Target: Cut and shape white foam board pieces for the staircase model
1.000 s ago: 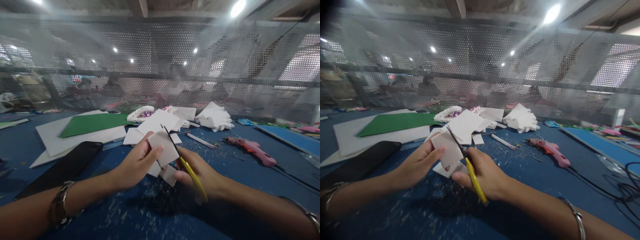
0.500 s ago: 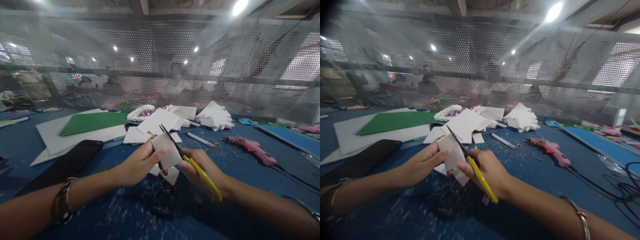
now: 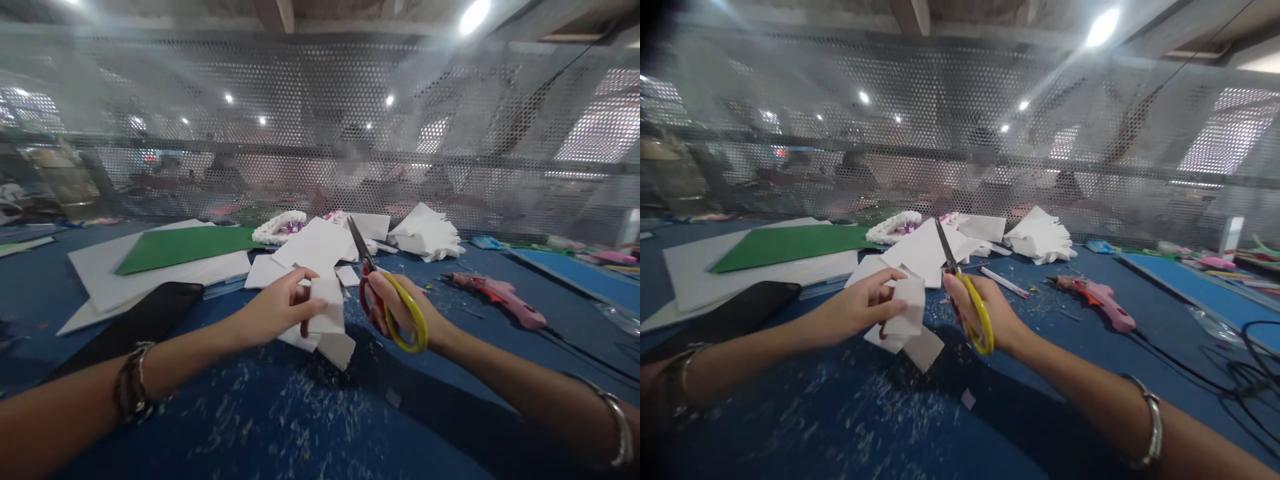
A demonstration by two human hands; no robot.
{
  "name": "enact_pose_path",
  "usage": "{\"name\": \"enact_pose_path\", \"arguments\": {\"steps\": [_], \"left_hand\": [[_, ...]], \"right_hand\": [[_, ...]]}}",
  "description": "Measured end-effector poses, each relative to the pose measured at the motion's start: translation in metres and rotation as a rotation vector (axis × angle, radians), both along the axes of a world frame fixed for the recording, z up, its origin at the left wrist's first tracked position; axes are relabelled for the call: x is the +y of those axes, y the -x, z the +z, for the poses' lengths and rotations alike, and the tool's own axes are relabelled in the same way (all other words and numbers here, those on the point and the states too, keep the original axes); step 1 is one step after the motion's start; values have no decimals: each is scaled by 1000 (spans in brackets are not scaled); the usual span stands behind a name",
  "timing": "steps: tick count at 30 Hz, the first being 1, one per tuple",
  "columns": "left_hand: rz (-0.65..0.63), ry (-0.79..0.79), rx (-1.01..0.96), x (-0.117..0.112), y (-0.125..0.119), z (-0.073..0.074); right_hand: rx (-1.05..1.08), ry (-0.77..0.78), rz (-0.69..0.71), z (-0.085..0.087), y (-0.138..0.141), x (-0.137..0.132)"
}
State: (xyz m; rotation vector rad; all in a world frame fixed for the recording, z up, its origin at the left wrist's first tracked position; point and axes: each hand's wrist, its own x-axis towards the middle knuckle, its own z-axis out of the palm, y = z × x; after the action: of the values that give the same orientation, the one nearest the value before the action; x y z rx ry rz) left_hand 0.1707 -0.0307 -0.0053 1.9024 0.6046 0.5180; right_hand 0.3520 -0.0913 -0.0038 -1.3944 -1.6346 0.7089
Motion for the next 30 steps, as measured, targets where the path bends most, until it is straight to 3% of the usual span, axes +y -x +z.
{"name": "enact_pose_path", "arguments": {"steps": [5, 8, 11, 14, 17, 20, 25, 28, 30], "left_hand": [[-167, -391, 669, 20, 19, 14], [-154, -640, 868, 21, 26, 20], [-114, -829, 842, 17, 26, 19], [-221, -862, 734, 10, 21, 15], [-279, -878, 760, 5, 16, 12], [-240, -933, 740, 8, 14, 13], [-135, -894, 713, 17, 17, 14], [-25, -1017, 777, 17, 18, 9], [-34, -1098, 735, 14, 17, 5]], "right_hand": [[51, 80, -78, -11, -14, 17], [70, 95, -86, -20, -19, 22], [78, 90, -86, -23, -20, 23], [77, 93, -84, -24, -19, 23], [72, 93, -86, -26, -19, 23], [67, 83, -91, -28, -19, 22], [62, 60, -91, -29, -19, 21], [69, 50, -108, -31, -19, 21], [71, 45, -115, -31, -18, 21]]}}
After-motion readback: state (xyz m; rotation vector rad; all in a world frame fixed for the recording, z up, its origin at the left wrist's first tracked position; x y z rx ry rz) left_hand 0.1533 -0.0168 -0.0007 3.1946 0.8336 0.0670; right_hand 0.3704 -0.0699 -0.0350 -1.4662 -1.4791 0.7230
